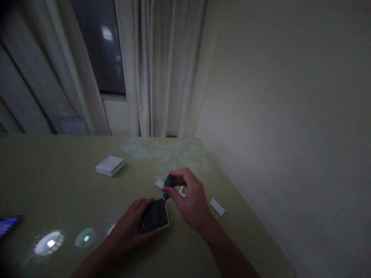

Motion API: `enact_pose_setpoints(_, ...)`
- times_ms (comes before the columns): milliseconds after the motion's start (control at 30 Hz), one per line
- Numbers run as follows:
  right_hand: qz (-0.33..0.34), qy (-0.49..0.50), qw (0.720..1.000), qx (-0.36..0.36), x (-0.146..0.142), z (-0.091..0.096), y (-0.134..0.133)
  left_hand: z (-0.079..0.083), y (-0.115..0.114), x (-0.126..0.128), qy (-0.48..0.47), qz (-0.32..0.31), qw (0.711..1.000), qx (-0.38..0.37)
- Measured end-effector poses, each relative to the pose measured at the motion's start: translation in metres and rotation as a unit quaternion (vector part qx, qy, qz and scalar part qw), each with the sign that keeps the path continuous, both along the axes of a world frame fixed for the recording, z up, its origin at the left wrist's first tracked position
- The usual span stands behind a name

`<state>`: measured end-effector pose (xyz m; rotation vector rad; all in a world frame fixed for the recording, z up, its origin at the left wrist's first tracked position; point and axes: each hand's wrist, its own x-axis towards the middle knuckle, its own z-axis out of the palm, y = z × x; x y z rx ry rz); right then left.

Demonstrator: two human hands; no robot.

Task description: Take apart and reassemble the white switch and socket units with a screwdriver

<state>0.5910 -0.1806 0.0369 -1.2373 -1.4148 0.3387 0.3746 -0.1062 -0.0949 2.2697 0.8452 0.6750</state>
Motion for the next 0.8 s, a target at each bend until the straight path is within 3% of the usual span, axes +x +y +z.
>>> enact_pose_setpoints(200,0.084,0.007,0.994,-0.076,0.005,0.011,-0.002,-0.002,0.0,0.0,0.003,0.001,1.0,-0.001)
enact_pose_setpoints(467,-0.029,-0.033,0.999,0.008,-0.006,0.004,0.002,0.002,-0.001,0.0,0.011,0.007,1.0,-0.008)
enact_pose_setpoints(633,-0.023,-0.045,0.998,0.036,-0.004,0.009,-0.012,0.001,-0.001,0.001,0.015,0.003,1.0,-0.01)
enact_pose_setpoints(700,-0.081,0.001,0.993,0.089,0.002,0.011,-0.02,0.0,-0.001,0.0,0.016,0.004,1.0,-0.011)
enact_pose_setpoints(800,-0.226,0.097,0.957,0.152,0.016,0.005,-0.032,-0.004,0.0,-0.002,0.008,0.01,1.0,-0.008)
